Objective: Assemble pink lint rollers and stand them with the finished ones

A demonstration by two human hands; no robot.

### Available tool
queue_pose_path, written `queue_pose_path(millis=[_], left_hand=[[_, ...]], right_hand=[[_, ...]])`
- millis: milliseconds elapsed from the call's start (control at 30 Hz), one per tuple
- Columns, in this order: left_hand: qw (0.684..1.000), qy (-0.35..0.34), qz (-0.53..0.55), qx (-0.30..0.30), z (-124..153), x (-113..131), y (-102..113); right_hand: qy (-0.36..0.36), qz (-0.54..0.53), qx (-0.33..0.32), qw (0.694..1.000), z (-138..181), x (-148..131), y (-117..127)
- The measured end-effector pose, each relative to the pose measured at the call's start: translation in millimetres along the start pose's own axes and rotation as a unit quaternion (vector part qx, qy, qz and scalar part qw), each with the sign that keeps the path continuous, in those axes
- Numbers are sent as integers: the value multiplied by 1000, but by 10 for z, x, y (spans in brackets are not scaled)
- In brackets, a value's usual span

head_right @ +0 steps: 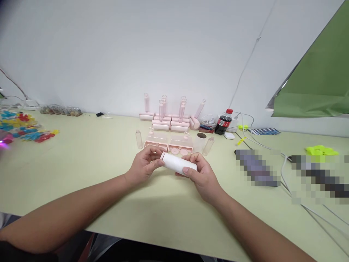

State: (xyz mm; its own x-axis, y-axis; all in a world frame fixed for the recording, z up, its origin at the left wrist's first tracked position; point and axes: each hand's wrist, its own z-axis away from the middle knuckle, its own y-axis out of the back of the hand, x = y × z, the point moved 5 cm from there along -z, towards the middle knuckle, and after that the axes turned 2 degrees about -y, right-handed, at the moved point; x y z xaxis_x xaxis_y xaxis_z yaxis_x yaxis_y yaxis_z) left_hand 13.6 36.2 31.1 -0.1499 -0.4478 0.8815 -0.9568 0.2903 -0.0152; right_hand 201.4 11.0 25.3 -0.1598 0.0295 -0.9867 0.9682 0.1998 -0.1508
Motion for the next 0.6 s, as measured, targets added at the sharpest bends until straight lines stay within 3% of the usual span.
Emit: queue_pose_path(millis=[267, 467, 600], left_hand=[[999, -19, -44, 3, -1, 31, 24], [998, -25, -52, -12, 29, 50, 12], [997, -11, -61, -43, 22, 27, -1]], right_hand=[[-13, -25, -14, 1000, -18, 20, -12], [-97, 70, -127, 985, 27, 110, -146], [-101, 160, -176, 966, 68, 119, -188]])
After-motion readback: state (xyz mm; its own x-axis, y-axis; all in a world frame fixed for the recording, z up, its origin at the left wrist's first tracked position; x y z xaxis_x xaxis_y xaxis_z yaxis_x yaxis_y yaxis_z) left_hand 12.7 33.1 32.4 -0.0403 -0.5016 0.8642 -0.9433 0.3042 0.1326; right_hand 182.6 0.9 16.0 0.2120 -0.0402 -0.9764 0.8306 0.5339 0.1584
